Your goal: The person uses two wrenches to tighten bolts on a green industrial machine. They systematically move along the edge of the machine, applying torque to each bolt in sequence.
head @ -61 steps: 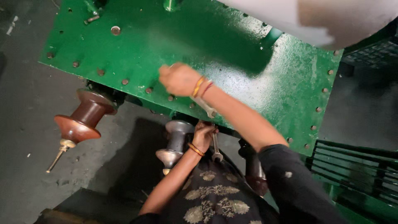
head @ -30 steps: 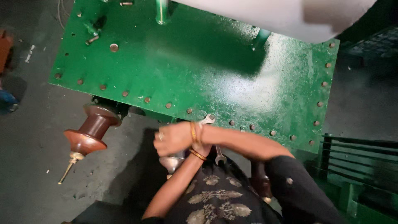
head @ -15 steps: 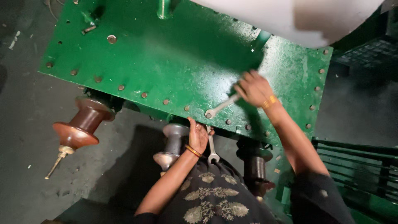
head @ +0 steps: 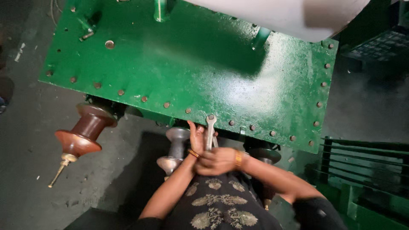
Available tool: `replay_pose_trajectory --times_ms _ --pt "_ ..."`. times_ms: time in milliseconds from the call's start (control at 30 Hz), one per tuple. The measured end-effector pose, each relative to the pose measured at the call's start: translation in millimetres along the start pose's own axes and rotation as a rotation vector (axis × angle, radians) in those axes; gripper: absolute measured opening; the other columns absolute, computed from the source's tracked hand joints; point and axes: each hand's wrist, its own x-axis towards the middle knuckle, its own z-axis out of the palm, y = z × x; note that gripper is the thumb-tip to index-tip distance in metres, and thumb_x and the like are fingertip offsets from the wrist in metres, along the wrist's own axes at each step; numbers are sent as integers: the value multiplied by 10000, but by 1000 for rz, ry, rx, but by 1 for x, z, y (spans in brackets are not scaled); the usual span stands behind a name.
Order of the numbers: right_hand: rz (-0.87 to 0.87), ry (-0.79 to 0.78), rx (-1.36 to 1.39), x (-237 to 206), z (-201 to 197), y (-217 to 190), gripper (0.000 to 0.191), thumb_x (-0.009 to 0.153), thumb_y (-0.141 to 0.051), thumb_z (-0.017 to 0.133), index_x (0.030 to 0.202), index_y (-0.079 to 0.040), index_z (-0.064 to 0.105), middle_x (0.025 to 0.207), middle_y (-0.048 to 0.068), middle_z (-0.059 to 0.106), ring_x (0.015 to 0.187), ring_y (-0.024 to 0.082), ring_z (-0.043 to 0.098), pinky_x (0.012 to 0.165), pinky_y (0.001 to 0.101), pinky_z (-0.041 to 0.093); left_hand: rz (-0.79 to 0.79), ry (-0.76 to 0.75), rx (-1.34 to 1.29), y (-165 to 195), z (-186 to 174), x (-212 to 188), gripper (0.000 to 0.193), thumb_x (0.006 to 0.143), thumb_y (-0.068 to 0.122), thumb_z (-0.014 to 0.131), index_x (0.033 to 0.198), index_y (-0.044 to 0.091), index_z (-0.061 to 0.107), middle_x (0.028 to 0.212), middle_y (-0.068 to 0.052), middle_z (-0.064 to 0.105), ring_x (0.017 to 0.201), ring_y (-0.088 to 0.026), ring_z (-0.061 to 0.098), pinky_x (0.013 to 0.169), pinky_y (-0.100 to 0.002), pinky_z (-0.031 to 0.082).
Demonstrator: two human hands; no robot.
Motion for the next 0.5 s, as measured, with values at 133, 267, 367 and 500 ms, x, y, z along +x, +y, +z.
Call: replay_pose_trajectory --times_ms 133,267,367,500 --pt "-119 128 15 111 29 50 136 755 -292 606 832 -179 599 934 15 637 818 196 623 680 421 542 -40 -181 -129 7 13 -12 786 875 870 475 991 109 637 675 -30 615 678 -251 687 608 -380 567" --pt "-112 97 -134 159 44 148 148 738 -275 662 627 -180 635 690 16 602 713 240 644 593 377 532 40 63 -54 6 31 -14 645 843 720 502 1110 155 663 1004 -15 717 963 -205 657 877 -405 512" --pt "203 -32 9 123 29 222 287 901 -379 681 741 -144 720 773 65 693 735 273 680 643 410 571 43 57 -94 4 32 -11 632 832 762 463 1004 185 652 942 10 686 898 -210 619 810 -458 472" --pt "642 -85 -134 21 -19 244 370 1010 -413 640 802 -115 708 798 90 660 765 315 672 675 443 554 92 -121 -198 -4 21 -4 585 972 726 484 768 186 580 711 34 581 763 -186 593 789 -465 508"
